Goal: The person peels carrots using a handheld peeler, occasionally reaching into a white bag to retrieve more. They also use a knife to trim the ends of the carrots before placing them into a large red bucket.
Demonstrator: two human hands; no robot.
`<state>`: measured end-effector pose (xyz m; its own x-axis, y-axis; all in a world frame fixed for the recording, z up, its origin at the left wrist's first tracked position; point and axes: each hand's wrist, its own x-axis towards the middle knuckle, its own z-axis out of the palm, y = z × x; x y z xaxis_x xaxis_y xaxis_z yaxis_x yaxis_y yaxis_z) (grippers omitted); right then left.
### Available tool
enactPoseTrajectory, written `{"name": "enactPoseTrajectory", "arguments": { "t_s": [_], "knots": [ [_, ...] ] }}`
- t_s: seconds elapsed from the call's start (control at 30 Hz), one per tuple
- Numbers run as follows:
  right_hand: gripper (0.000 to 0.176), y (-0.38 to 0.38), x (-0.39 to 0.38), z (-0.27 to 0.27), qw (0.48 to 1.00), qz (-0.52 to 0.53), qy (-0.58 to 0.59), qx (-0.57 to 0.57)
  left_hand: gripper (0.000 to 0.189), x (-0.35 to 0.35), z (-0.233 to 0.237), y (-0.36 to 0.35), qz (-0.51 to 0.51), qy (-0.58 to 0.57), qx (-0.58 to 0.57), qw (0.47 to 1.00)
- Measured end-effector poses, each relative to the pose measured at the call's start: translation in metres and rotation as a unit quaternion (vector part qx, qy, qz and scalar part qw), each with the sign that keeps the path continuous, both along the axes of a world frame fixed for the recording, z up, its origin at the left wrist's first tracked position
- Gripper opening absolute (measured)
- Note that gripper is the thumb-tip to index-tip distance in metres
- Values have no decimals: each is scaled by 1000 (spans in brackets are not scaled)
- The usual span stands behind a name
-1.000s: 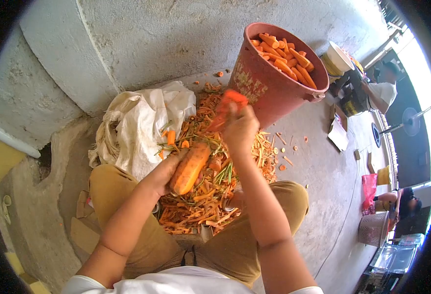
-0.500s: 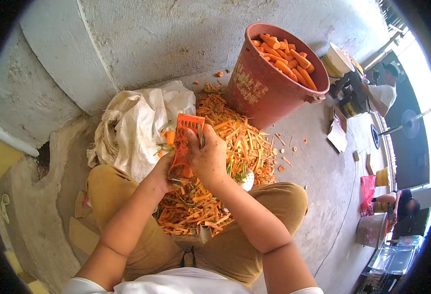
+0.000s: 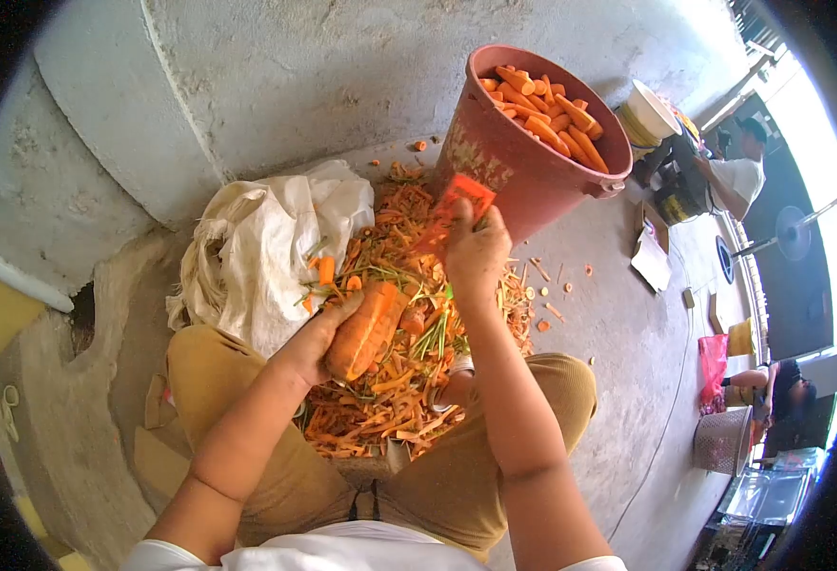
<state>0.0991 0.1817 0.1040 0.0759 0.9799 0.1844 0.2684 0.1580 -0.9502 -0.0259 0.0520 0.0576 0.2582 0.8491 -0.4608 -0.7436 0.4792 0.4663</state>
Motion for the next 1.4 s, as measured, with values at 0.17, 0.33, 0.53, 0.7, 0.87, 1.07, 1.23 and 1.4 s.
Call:
{"name": "enactPoseTrajectory", "arguments": {
  "t_s": [0.17,0.33,0.53,0.7,0.87,1.07,1.23,1.4],
  "knots": [
    [18,-51,-24,-4,988,142,51,-24,33,-10,-28,9,9,-155,89,984],
    [16,-72,-30,-15,974,168,-135,76,34,-8,-35,12,54,-208,16,976],
    [18,-53,-25,-26,979,105,-139,101,38,-4,-4,10,30,-40,-1,999],
    [18,4,-3,-5,996,-21,-60,61,41,5,4,-3,-45,-18,33,998],
    [18,-22,-13,2,996,58,-30,64,39,-4,-30,5,-11,-130,29,991],
    [22,-73,-30,-13,981,162,-103,26,32,-2,-33,12,83,-162,22,983],
    [24,-70,-28,-19,973,137,-161,92,38,-7,-24,10,30,-97,34,994],
    [19,4,-5,-25,992,1,-46,118,44,-6,-18,2,-62,-16,103,993]
  ]
}}
